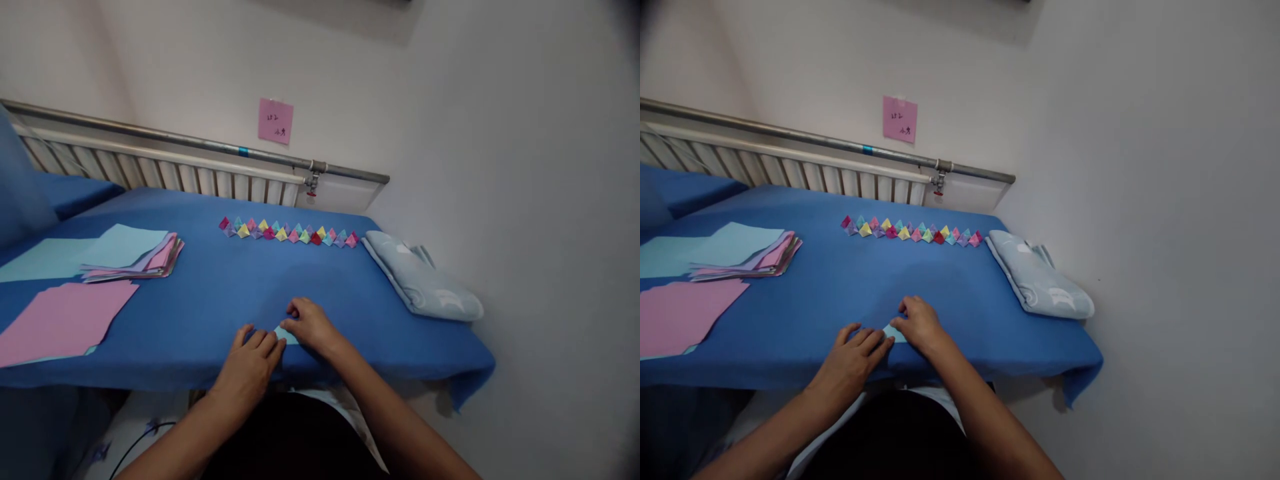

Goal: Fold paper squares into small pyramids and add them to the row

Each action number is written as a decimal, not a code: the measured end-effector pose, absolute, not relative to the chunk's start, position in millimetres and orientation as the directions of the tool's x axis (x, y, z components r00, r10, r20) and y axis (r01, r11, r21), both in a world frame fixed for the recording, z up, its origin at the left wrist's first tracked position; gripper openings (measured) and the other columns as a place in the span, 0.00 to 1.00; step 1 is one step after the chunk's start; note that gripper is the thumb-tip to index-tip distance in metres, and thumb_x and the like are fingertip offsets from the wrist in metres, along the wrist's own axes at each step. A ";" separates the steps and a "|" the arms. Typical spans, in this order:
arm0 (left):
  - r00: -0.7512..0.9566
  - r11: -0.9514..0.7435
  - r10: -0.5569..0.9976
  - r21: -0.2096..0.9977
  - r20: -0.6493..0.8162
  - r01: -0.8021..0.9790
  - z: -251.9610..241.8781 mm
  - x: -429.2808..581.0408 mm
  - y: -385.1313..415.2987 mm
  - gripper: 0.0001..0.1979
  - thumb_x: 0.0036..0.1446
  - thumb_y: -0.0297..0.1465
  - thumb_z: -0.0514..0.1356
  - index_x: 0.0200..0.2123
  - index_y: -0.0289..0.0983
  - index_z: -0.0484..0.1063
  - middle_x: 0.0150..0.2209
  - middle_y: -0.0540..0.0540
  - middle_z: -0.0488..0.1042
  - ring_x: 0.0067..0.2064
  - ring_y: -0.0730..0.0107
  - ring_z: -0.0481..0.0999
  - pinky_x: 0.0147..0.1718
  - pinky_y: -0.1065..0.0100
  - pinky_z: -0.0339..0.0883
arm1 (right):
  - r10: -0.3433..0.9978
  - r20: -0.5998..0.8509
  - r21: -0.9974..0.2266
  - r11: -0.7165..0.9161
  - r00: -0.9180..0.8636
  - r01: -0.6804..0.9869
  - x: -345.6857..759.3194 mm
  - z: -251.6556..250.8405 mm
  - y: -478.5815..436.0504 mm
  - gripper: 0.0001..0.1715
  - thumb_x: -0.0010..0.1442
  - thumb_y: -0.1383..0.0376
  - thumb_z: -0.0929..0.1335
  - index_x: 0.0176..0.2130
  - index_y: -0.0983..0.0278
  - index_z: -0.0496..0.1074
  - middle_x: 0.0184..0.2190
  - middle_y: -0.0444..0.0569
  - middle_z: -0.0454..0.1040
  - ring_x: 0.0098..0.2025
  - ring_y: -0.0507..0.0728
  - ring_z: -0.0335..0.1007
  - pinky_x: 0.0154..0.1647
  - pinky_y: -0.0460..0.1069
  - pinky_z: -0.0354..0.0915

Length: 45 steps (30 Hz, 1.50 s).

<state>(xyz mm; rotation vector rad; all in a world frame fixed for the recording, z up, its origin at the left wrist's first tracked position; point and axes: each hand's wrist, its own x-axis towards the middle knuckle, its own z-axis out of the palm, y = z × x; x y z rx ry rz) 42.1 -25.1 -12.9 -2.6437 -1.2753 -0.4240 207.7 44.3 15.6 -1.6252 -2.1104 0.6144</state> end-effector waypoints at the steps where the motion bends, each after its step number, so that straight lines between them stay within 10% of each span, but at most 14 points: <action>1: 0.587 -0.612 0.736 -0.040 0.336 0.790 -14.2 42.5 -25.7 0.21 0.56 0.21 0.53 0.52 0.39 0.67 0.47 0.44 0.73 0.45 0.62 0.70 0.51 0.53 0.56 | 0.968 0.052 -0.561 0.230 -0.244 0.795 207.2 16.6 46.6 0.08 0.49 0.66 0.73 0.31 0.64 0.71 0.28 0.43 0.67 0.31 0.51 0.62 0.32 0.46 0.57; 28: 0.481 -0.507 0.775 -0.050 0.410 0.860 -16.9 15.0 -45.7 0.26 0.54 0.15 0.46 0.51 0.37 0.69 0.52 0.43 0.73 0.51 0.58 0.70 0.50 0.53 0.58 | 0.942 0.179 -0.507 0.336 -0.285 0.794 212.6 9.0 18.9 0.14 0.54 0.65 0.71 0.42 0.65 0.72 0.39 0.49 0.72 0.42 0.56 0.65 0.46 0.51 0.60; 36: 0.498 -0.610 0.774 0.248 0.392 0.752 -0.4 28.9 -19.4 0.12 0.61 0.27 0.52 0.46 0.38 0.71 0.45 0.44 0.75 0.46 0.62 0.71 0.44 0.59 0.62 | 0.944 0.174 -0.529 0.328 -0.279 0.783 211.6 11.8 21.2 0.12 0.53 0.67 0.71 0.40 0.64 0.72 0.37 0.48 0.71 0.41 0.55 0.65 0.46 0.51 0.59; 45: 0.653 -0.672 0.737 0.288 0.173 0.682 10.9 37.8 17.0 0.09 0.58 0.32 0.58 0.42 0.41 0.73 0.40 0.47 0.74 0.42 0.62 0.72 0.43 0.59 0.61 | 0.994 0.030 -0.880 0.075 -0.102 0.470 229.1 11.1 21.1 0.10 0.55 0.65 0.66 0.40 0.63 0.71 0.30 0.43 0.69 0.29 0.50 0.63 0.33 0.46 0.60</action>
